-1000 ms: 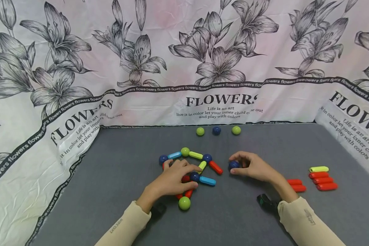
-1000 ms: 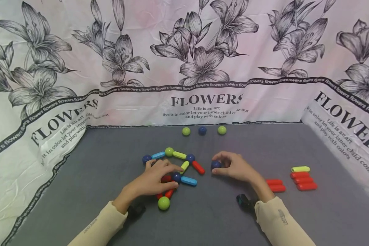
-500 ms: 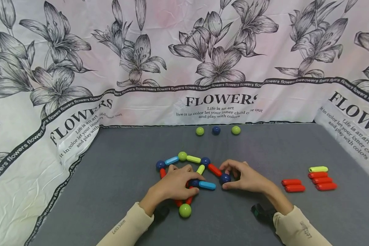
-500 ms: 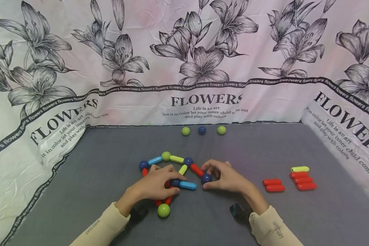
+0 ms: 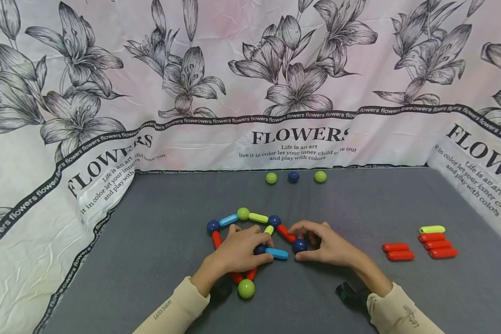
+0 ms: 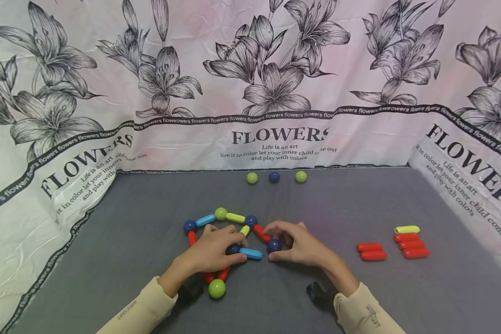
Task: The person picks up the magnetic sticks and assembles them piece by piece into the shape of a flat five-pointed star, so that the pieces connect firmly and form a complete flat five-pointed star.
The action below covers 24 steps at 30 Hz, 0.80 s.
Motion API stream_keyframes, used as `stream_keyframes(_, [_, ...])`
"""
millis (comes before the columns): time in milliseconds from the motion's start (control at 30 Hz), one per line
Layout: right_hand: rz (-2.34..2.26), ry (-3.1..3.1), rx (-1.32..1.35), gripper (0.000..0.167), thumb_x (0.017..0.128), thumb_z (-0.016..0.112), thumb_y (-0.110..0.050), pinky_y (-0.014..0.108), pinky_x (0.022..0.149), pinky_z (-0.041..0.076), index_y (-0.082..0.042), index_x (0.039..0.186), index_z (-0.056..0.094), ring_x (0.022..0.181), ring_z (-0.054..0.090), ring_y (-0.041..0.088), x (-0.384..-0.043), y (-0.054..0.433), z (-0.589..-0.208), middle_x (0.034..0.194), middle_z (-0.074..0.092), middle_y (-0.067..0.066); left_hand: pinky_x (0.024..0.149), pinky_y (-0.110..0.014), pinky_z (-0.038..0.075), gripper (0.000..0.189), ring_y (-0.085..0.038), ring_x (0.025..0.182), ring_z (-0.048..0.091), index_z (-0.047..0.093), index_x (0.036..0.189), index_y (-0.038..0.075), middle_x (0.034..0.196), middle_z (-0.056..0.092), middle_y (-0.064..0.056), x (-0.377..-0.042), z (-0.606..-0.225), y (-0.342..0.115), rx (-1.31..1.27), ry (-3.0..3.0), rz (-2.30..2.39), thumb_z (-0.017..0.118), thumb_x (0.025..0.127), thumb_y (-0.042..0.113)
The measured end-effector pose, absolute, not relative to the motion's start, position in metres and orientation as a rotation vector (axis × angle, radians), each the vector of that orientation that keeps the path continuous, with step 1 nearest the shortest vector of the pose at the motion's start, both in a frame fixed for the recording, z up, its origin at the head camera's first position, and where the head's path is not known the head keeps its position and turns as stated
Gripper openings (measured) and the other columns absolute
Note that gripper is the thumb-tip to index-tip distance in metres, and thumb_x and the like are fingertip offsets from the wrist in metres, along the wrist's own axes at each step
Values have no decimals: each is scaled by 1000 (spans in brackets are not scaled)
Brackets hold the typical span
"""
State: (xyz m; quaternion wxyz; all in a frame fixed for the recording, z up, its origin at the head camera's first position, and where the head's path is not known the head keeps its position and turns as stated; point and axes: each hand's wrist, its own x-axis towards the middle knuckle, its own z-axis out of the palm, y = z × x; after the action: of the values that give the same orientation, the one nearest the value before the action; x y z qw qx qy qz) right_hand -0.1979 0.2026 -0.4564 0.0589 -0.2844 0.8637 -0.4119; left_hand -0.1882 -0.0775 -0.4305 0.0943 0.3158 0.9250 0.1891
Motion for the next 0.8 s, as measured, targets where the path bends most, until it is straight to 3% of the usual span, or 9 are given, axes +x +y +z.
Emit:
stream_keyframes(433, [-1281, 2620, -807, 48, 76, 90, -37, 33, 75, 27, -25, 115, 65, 77, 48, 12, -196, 199, -457, 94, 63, -8, 93, -49, 28, 15, -4, 77, 47, 65, 108, 35, 89, 52, 12, -191, -431, -80, 945, 2704, 617, 67, 97, 44])
stream_keyframes(800, [-1306, 2604, -795, 55, 73, 92, -40, 34, 77, 28, -28, 117, 60, 75, 48, 10, -191, 191, -460, 95, 62, -12, 92, -49, 29, 16, -3, 79, 49, 64, 110, 33, 92, 54, 12, -190, -432, -80, 964, 2723, 624, 67, 97, 43])
